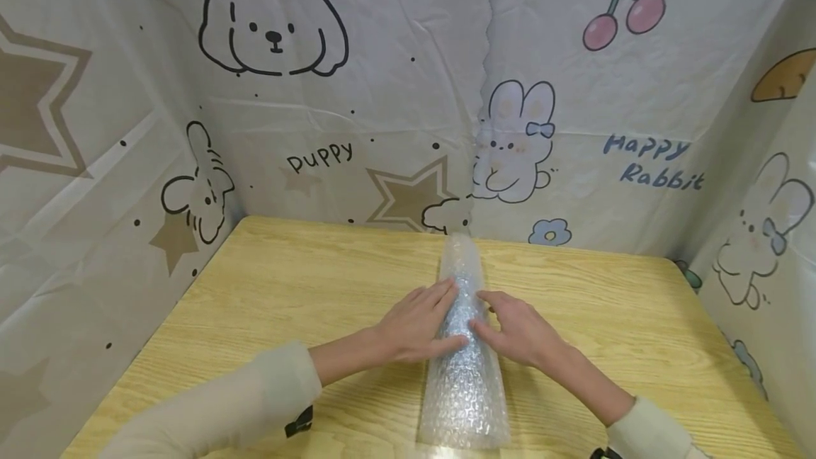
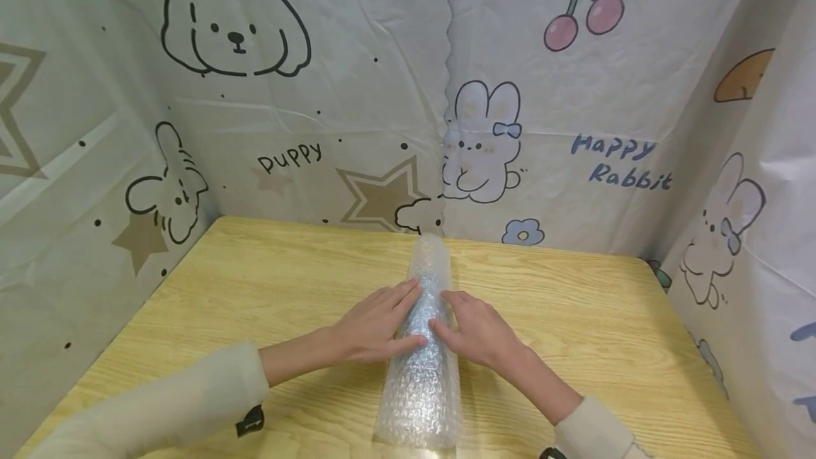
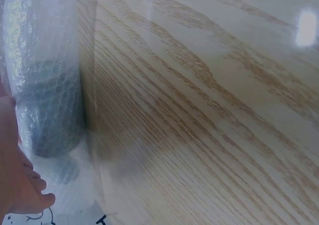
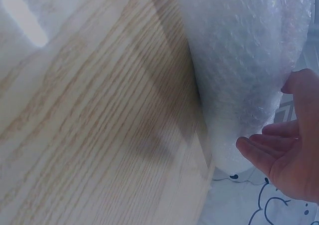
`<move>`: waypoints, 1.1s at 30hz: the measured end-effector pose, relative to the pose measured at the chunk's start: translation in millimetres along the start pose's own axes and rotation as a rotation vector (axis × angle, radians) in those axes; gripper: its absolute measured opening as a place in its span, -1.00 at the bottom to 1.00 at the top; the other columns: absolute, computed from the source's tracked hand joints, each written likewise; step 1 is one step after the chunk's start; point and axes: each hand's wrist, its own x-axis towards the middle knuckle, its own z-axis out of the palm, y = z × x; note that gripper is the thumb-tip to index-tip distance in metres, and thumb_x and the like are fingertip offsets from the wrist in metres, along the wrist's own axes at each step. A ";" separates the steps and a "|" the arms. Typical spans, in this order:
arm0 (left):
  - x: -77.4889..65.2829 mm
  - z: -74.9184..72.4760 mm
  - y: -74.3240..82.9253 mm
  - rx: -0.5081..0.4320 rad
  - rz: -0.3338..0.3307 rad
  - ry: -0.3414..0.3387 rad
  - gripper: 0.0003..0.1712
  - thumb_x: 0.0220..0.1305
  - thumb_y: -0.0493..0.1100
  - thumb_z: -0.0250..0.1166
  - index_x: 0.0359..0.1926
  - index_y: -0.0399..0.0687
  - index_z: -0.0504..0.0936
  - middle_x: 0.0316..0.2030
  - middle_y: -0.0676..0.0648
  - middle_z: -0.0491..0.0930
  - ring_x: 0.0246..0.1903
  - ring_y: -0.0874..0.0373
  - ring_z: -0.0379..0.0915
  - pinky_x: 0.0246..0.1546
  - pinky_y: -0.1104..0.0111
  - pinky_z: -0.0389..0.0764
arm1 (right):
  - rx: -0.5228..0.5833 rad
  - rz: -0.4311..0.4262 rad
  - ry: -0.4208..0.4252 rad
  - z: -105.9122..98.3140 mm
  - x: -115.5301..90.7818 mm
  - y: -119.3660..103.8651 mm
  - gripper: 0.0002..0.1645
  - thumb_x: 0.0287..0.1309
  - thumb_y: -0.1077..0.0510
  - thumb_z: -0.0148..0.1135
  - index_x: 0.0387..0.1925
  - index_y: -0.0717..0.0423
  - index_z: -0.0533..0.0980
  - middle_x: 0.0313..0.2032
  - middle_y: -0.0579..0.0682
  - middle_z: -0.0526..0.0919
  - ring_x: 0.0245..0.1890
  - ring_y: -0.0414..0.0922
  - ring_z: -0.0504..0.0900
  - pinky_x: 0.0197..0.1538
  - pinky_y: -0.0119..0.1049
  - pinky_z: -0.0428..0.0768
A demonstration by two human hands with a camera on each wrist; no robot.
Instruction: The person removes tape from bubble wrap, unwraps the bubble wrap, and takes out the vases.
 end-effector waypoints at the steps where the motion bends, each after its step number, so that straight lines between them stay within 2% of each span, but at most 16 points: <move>1: 0.5 0.4 0.2 0.009 0.000 0.001 0.04 0.22 0.47 -0.34 0.40 -0.26 -0.07 0.39 -0.20 -0.10 0.35 -0.01 -0.15 0.29 0.15 0.00 | -0.001 -0.002 0.000 0.4 0.4 -0.1 -0.27 0.19 -0.23 0.05 0.21 0.19 0.33 0.09 0.11 0.48 -0.07 -0.03 0.56 -0.04 -0.11 0.52; 10: 4.6 1.2 3.5 0.058 0.016 -0.003 0.02 0.22 0.46 -0.33 0.40 -0.25 -0.10 0.40 -0.19 -0.18 0.36 0.00 -0.23 0.30 0.16 -0.06 | -0.012 0.006 0.003 2.6 2.3 -2.3 -0.32 0.19 -0.13 0.08 0.19 0.25 0.35 -0.04 0.09 0.57 -0.10 -0.06 0.56 -0.05 -0.15 0.53; 13: 5.8 2.4 4.1 0.062 0.029 -0.012 0.01 0.23 0.45 -0.35 0.40 -0.25 -0.09 0.40 -0.19 -0.19 0.36 -0.01 -0.23 0.30 0.15 -0.07 | -0.017 0.011 -0.004 2.9 2.4 -2.6 -0.33 0.19 -0.11 0.09 0.18 0.26 0.35 -0.02 0.12 0.56 -0.05 -0.03 0.55 0.00 -0.13 0.51; 16: 6.8 3.8 4.1 0.078 0.043 -0.011 0.01 0.23 0.45 -0.38 0.40 -0.25 -0.07 0.40 -0.20 -0.16 0.36 -0.02 -0.20 0.30 0.14 -0.06 | -0.014 0.008 -0.013 0.5 3.2 -2.8 -0.37 0.18 -0.04 0.09 0.17 0.28 0.37 -0.05 0.12 0.58 -0.08 -0.04 0.57 -0.05 -0.16 0.54; 18: 7.8 3.9 4.5 0.090 0.047 -0.015 0.02 0.23 0.46 -0.40 0.40 -0.25 -0.07 0.40 -0.20 -0.15 0.36 -0.01 -0.19 0.30 0.14 -0.06 | -0.020 0.003 -0.010 -2.3 4.0 -2.9 -0.41 0.15 0.01 0.09 0.14 0.28 0.40 -0.11 0.09 0.62 -0.16 -0.10 0.59 -0.14 -0.24 0.57; 20: 9.0 3.5 5.2 0.097 0.050 -0.016 0.02 0.22 0.47 -0.42 0.40 -0.25 -0.06 0.39 -0.20 -0.14 0.36 -0.02 -0.18 0.30 0.15 -0.05 | -0.027 0.002 -0.002 -5.1 5.1 -3.2 -0.45 0.11 0.08 0.10 0.11 0.27 0.44 -0.23 0.04 0.65 -0.36 -0.21 0.59 -0.32 -0.34 0.57; 25: 11.6 2.6 7.6 0.097 0.057 -0.005 0.03 0.22 0.47 -0.41 0.39 -0.26 -0.04 0.39 -0.21 -0.11 0.35 -0.01 -0.16 0.30 0.17 -0.03 | -0.087 -0.044 0.037 -7.5 7.6 -4.5 -0.55 0.03 0.18 0.12 -0.01 0.28 0.53 -0.51 -0.12 0.59 -0.72 -0.36 0.32 -0.63 -0.49 0.37; 29: 13.0 3.4 8.5 0.097 0.061 0.004 0.03 0.21 0.47 -0.40 0.39 -0.26 -0.03 0.39 -0.21 -0.10 0.36 0.00 -0.17 0.30 0.18 -0.02 | -0.169 -0.098 0.089 -6.7 8.8 -5.0 -0.64 0.00 0.24 0.16 -0.11 0.27 0.57 -0.60 -0.13 0.55 -0.75 -0.37 0.27 -0.67 -0.52 0.32; 33: 13.5 4.9 8.2 0.089 0.061 0.005 0.03 0.22 0.47 -0.39 0.39 -0.27 -0.02 0.38 -0.21 -0.08 0.35 0.00 -0.16 0.29 0.19 0.00 | -0.247 -0.142 0.119 -5.3 9.8 -5.3 -0.70 0.06 0.23 0.17 -0.15 0.28 0.57 -0.56 -0.05 0.61 -0.68 -0.31 0.43 -0.60 -0.47 0.46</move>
